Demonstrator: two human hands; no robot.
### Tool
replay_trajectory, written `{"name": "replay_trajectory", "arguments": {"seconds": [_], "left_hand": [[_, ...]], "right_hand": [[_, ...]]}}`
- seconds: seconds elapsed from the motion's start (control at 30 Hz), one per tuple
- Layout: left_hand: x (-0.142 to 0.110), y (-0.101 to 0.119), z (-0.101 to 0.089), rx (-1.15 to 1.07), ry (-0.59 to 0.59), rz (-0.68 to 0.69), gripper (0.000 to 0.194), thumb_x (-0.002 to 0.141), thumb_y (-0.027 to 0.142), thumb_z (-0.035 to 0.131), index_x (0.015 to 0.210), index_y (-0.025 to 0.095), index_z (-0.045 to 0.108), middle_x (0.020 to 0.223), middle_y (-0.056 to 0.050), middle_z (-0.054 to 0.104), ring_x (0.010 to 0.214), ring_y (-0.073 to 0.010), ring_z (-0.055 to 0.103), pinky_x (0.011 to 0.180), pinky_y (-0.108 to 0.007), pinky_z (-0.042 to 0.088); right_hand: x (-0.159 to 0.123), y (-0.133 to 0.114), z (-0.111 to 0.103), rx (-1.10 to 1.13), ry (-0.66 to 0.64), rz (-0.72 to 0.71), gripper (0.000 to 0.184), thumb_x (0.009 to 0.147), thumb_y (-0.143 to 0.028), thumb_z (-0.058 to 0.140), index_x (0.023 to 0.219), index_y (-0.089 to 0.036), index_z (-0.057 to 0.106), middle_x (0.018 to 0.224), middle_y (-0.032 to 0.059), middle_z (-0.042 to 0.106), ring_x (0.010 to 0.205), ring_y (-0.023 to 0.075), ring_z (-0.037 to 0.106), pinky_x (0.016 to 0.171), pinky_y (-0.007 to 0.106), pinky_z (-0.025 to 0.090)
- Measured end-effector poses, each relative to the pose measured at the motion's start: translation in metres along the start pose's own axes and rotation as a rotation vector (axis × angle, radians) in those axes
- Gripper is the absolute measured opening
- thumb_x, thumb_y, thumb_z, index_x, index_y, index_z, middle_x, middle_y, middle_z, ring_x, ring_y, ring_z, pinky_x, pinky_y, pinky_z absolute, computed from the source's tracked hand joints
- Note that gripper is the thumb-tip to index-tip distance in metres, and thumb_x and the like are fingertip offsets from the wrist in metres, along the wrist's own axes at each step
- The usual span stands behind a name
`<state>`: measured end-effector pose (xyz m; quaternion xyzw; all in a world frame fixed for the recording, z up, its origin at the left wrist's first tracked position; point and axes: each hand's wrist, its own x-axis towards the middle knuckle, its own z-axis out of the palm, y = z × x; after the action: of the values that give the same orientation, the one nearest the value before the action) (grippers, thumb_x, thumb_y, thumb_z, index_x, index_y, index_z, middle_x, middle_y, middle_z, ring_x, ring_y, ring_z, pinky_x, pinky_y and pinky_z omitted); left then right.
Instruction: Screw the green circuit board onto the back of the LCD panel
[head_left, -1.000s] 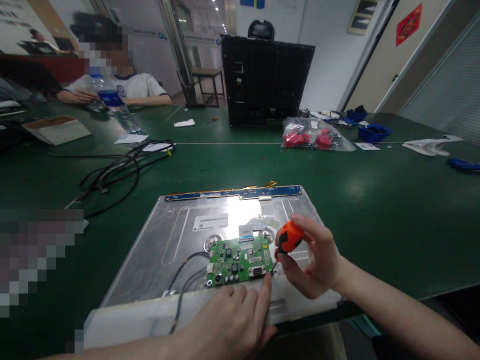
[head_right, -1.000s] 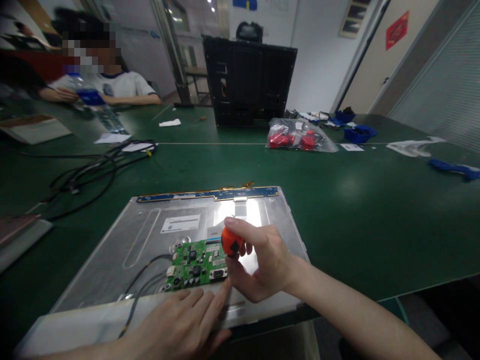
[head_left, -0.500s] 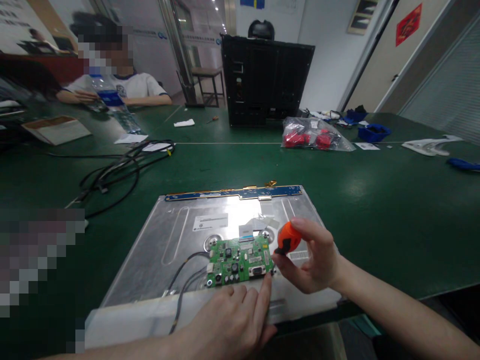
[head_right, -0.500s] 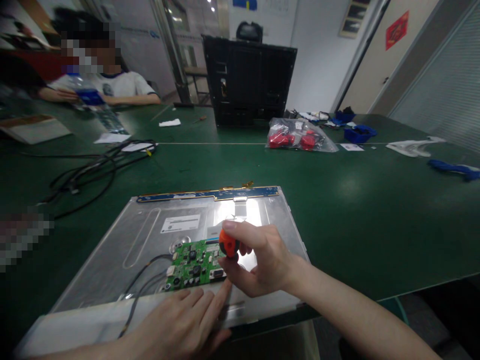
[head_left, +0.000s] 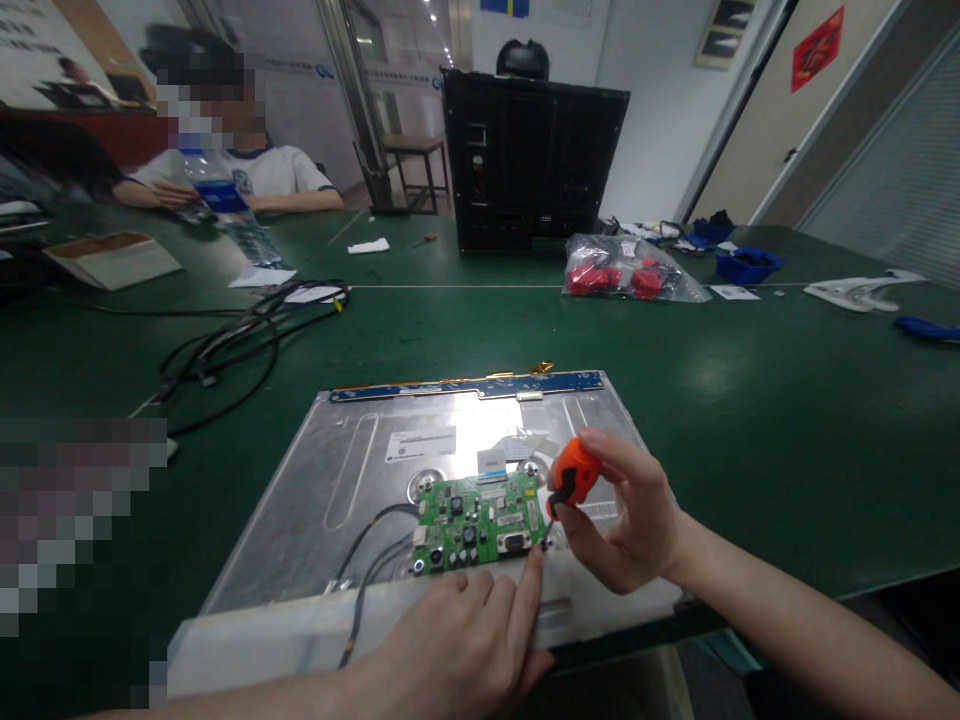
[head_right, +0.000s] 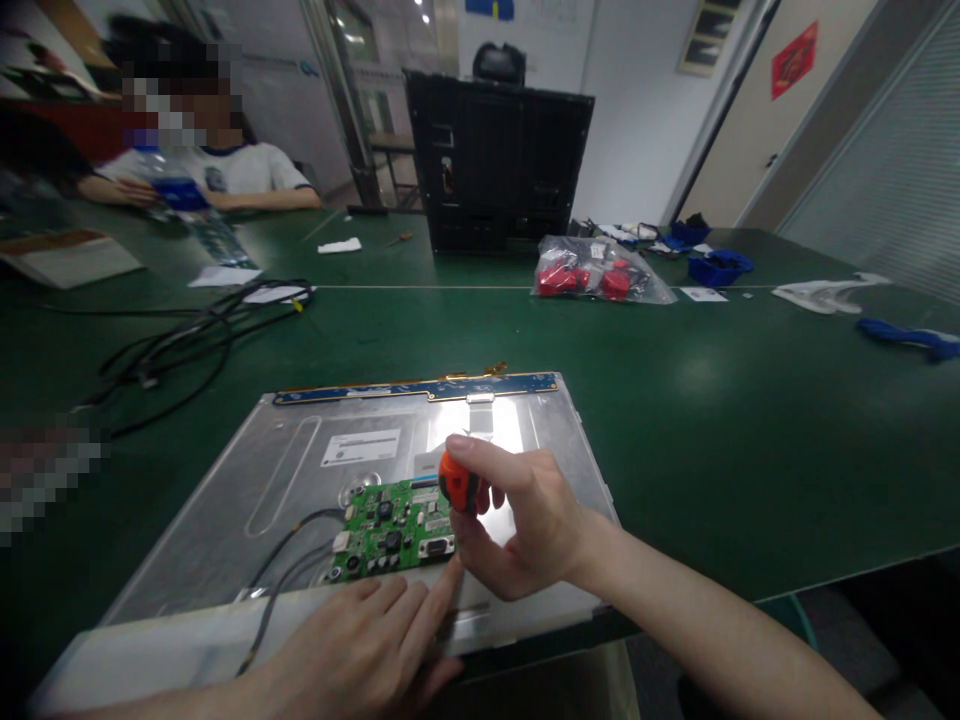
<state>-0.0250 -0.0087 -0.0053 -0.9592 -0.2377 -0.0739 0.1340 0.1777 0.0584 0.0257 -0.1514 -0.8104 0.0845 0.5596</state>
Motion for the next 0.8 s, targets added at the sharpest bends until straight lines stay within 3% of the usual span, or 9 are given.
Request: {"name": "replay_trajectory", "arguments": {"seconds": [0.23,0.6,0.8], "left_hand": [[-0.0011,0.0026,0.0026,0.003,0.024,-0.006,0.046,0.099,0.032,0.045,0.127,-0.004,0.054,0.082,-0.011,0.072,0.060,-0.0209,0.066,0.050,-0.032,0.052],[0.0002,0.0010,-0.0005,-0.012,0.041,0.003,0.044,0.100,0.029,0.041,0.125,-0.005,0.054,0.083,-0.013,0.072,0.060,-0.0223,0.066,0.049,-0.033,0.053],[-0.0005,0.0011,-0.0010,-0.004,0.032,-0.001,0.045,0.099,0.031,0.044,0.126,-0.004,0.055,0.083,-0.013,0.072,0.060,-0.0216,0.066,0.050,-0.032,0.052]], "right_hand": [[0.0043,-0.0003,0.0004,-0.054,0.028,-0.016,0.075,0.084,-0.009,0.059,0.153,-0.017,0.029,0.083,-0.0010,0.057,0.052,0.0109,0.048,0.039,0.022,0.044],[0.0034,0.0002,-0.0029,0.036,-0.034,0.004,0.079,0.078,-0.008,0.052,0.153,-0.015,0.028,0.087,0.0023,0.056,0.059,0.0138,0.055,0.047,0.026,0.054],[0.0028,-0.0006,-0.0020,0.015,-0.022,0.013,0.077,0.079,-0.006,0.053,0.152,-0.013,0.030,0.087,0.0027,0.057,0.057,0.0129,0.054,0.045,0.025,0.053]]}}
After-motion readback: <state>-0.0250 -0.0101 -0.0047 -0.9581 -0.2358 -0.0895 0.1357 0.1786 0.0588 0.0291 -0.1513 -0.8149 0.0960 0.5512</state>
